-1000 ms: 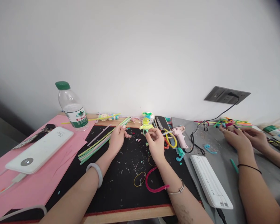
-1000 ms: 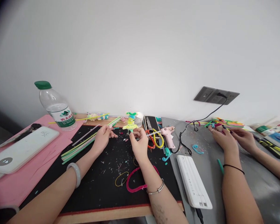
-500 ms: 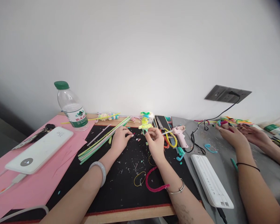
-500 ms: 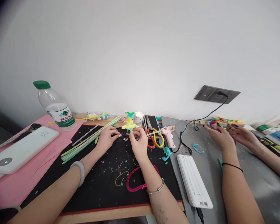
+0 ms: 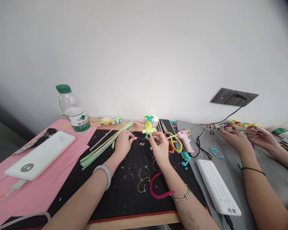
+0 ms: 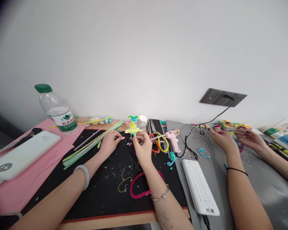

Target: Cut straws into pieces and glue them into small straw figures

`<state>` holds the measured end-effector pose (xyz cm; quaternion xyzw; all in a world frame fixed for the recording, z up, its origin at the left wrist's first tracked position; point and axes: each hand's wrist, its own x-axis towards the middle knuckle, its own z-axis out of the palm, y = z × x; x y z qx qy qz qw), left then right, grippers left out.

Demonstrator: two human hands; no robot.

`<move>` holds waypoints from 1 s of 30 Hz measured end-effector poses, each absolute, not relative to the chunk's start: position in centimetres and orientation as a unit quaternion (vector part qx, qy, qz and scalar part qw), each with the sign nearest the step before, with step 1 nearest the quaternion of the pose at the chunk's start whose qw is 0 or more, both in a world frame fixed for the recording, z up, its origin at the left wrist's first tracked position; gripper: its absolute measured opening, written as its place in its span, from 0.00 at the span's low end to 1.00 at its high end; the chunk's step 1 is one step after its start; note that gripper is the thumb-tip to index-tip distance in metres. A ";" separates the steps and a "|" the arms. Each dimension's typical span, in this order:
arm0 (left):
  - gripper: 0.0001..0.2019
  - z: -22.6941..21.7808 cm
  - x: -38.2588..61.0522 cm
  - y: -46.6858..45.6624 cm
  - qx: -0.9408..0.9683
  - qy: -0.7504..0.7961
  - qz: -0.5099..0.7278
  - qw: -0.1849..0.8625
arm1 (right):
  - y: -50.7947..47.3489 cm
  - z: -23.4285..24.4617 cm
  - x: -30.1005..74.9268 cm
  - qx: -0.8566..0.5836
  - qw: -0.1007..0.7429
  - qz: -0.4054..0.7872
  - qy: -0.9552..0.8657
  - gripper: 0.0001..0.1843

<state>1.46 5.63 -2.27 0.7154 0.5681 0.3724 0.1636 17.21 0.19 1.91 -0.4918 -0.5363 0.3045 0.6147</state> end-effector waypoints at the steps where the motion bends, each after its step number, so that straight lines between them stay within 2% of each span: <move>1: 0.06 -2.3 1.5 5.7 0.715 0.569 0.371 0.164 | 0.2 1.9 17.2 -0.492 0.614 0.303 -0.537 0.07; 12: 0.10 -1.6 1.2 5.9 0.689 0.583 0.363 0.231 | 0.2 1.9 17.2 -0.491 0.613 0.304 -0.540 0.07; 22: 0.10 -1.1 1.0 5.7 0.546 0.548 0.496 0.393 | 0.3 1.8 17.3 -0.494 0.611 0.298 -0.543 0.06; 27: 0.15 -0.3 1.2 5.2 0.537 0.548 0.504 0.397 | 0.3 1.9 17.2 -0.494 0.611 0.294 -0.545 0.07; 30: 0.13 -0.2 1.2 5.0 0.575 0.529 0.502 0.371 | 0.3 1.9 17.2 -0.491 0.611 0.292 -0.548 0.07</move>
